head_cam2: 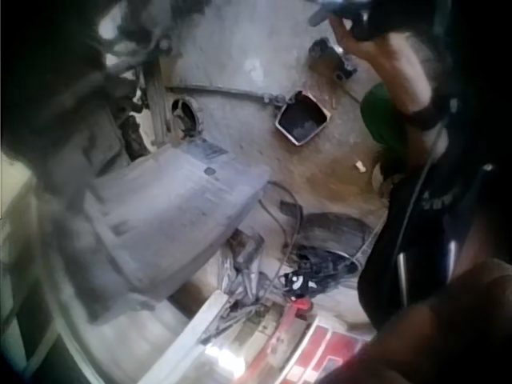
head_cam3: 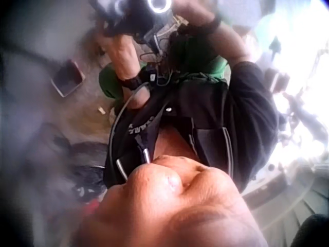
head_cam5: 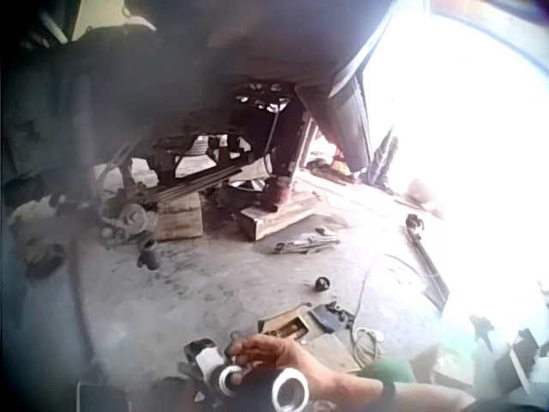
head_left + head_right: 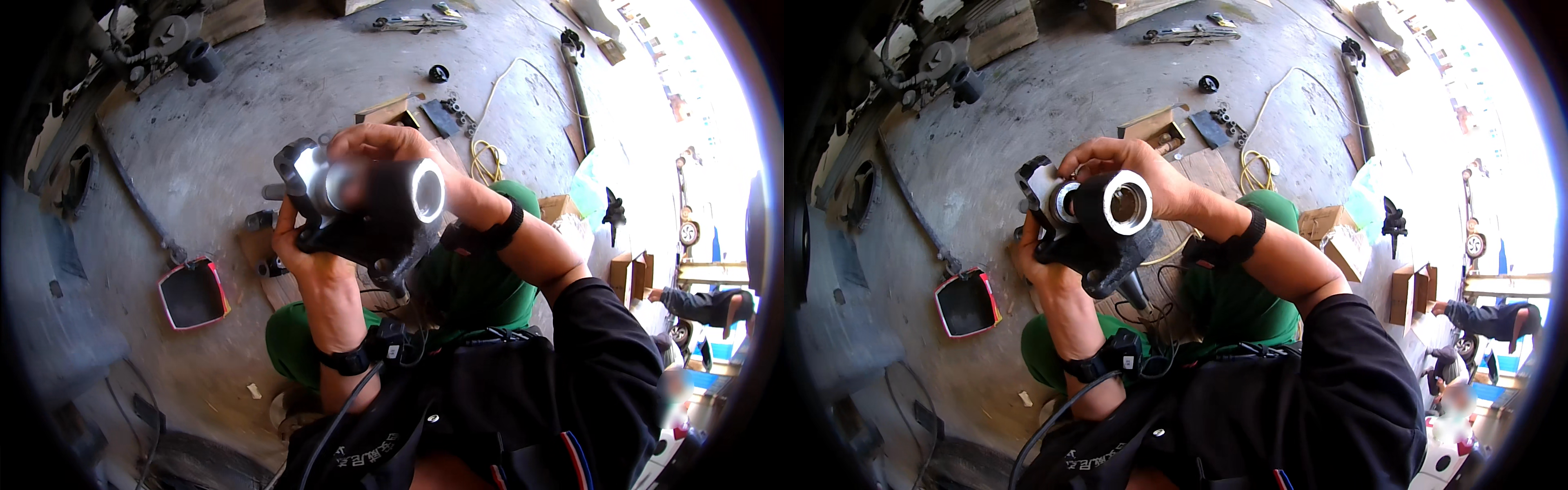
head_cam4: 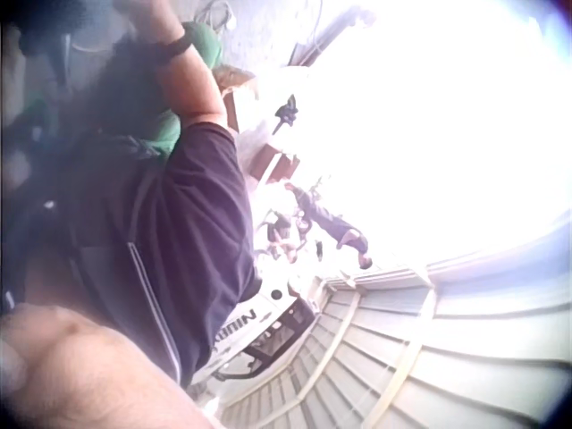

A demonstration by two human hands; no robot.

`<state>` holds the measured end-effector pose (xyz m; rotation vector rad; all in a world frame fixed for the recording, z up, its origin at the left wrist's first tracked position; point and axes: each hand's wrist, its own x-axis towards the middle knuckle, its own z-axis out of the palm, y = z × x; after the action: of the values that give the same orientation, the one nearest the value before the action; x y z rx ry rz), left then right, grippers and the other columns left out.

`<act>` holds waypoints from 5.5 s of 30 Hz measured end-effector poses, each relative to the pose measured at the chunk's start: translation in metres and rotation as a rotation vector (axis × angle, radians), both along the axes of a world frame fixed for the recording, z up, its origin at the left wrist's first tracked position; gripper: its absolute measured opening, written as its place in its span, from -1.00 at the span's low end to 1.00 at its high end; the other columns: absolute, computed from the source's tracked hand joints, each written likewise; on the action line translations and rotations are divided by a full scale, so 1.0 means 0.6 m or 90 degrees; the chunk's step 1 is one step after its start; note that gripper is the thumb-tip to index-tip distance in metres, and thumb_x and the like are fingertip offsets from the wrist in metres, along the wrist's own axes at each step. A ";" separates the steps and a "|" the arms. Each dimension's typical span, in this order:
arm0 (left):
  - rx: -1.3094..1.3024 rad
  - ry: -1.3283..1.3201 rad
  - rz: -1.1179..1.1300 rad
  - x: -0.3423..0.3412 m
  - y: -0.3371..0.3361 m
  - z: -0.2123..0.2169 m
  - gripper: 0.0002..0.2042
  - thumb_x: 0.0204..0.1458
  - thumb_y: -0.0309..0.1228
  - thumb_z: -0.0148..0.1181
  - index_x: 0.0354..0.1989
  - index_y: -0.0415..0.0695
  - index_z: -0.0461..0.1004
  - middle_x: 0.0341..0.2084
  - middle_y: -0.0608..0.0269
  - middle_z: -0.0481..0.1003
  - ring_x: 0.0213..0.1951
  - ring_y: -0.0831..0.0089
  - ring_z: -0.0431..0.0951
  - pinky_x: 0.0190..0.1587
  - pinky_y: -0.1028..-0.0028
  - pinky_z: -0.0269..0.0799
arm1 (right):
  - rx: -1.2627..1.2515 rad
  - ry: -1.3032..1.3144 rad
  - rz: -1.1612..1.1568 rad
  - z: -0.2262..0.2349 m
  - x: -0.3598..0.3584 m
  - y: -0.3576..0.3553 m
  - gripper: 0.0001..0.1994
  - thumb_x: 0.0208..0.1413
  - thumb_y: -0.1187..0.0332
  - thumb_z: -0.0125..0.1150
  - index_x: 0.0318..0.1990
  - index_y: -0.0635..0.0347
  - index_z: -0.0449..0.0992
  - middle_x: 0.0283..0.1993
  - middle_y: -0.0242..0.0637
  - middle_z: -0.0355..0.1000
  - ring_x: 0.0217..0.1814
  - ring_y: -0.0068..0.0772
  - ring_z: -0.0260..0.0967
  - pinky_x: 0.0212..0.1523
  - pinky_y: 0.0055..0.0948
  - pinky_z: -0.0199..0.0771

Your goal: The person inserts a kingpin into a metal steering knuckle component by hand, then places washers and a nut onto the end of the pin.

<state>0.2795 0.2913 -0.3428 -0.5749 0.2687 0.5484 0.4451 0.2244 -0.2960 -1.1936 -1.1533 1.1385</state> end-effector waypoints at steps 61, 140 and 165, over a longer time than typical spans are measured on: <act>0.020 -0.104 -0.017 0.165 -0.142 -0.330 -0.51 0.18 -0.20 -0.09 0.10 -0.37 0.42 0.06 -0.15 0.48 0.13 -0.02 0.46 0.31 0.08 0.26 | -0.157 -0.468 -0.272 -0.218 0.002 -0.152 -0.65 0.07 0.33 0.32 -0.01 0.26 0.50 -0.03 -0.18 0.52 0.04 -0.22 0.49 0.07 -0.33 0.43; 0.685 0.941 -0.133 0.151 -0.139 -0.347 -0.40 -0.12 -0.36 0.36 0.16 -0.27 0.38 -0.03 -0.07 0.55 0.03 0.08 0.57 0.11 0.28 0.41 | -0.289 -0.373 -0.263 -0.330 -0.009 -0.147 -0.67 0.12 0.42 0.21 0.05 0.29 0.46 -0.04 -0.16 0.50 0.02 -0.24 0.47 0.06 -0.33 0.41; 0.626 0.847 -0.138 0.155 -0.122 -0.347 -0.51 -0.06 -0.47 0.36 0.08 -0.34 0.43 -0.03 0.11 0.53 -0.02 0.37 0.51 0.09 0.42 0.36 | -0.301 -0.353 -0.304 -0.297 -0.014 -0.125 -0.75 0.14 0.30 0.18 -0.08 0.21 0.50 -0.29 -0.24 0.50 -0.26 -0.34 0.48 -0.25 -0.39 0.44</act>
<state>0.3728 0.2179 -0.5513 0.8544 1.2053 0.7004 0.4366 0.1493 -0.4739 -2.1158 -0.9258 0.7395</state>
